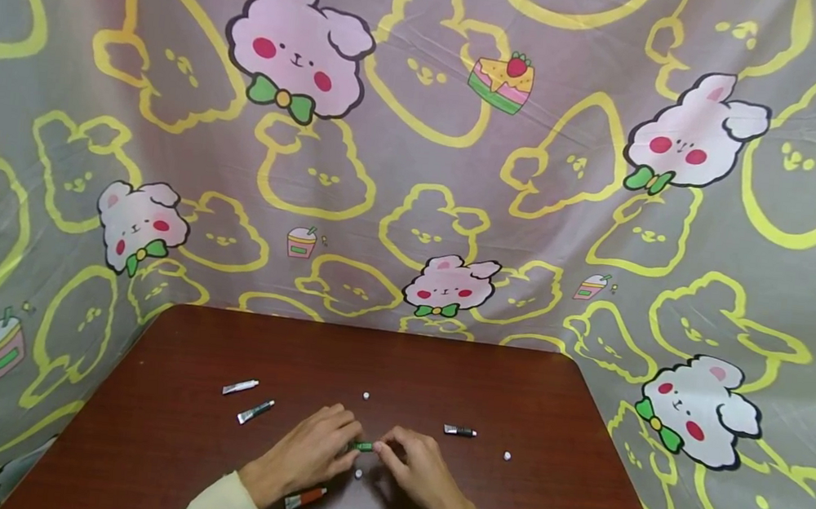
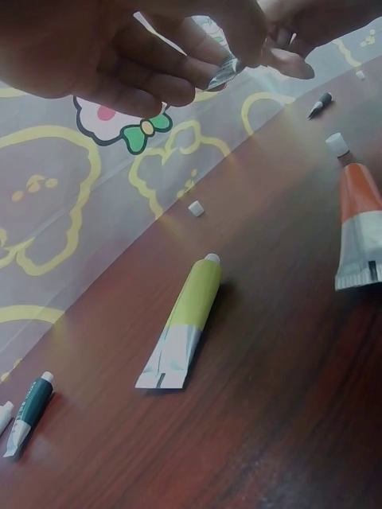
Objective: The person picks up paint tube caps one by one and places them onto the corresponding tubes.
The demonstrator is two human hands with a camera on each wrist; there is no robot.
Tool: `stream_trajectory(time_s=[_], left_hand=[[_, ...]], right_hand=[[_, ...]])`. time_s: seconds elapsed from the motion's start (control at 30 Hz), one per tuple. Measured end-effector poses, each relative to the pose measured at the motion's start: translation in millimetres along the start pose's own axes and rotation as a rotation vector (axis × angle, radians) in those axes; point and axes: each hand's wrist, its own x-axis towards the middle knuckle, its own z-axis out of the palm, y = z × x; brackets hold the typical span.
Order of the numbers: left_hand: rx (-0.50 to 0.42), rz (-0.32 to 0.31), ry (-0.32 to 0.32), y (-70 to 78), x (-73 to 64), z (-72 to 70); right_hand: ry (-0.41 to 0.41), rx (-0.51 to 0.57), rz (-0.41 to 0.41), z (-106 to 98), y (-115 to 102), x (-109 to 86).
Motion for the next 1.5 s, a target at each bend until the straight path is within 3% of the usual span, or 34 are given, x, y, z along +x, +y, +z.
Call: stream_trajectory(time_s=[0.13,0.47,0.77,0.97,1.33,1.5], left_hand=[[0.006,-0.004,0.006,-0.1,-1.0,0.9],[0.002,-0.006,0.008,1.2,-0.4,1.5],[-0.021,-0.012,0.012,3.1,1.0,1.2],[-0.029,-0.022,0.004,3.7,0.5,1.5],[-0.018,-0.017,0.002,4.4,0.5,2.6],[-0.012,-0.002,0.018,4.3,1.8,2.0]], right_hand=[[0.009,0.067,-0.004,-0.8,-0.9,-0.6],[-0.006,0.073,-0.008,-1.9,-1.3,-0.6],[0.015,-0.027,-0.027,-2.0,-1.1,-1.3],[-0.007,0.068,0.007,-4.3,-1.8,-1.3],[-0.027,0.078,-0.022,-4.5,0.1,-2.6],[0.0,0.019,-0.086,-3.7,2.2,-3.8]])
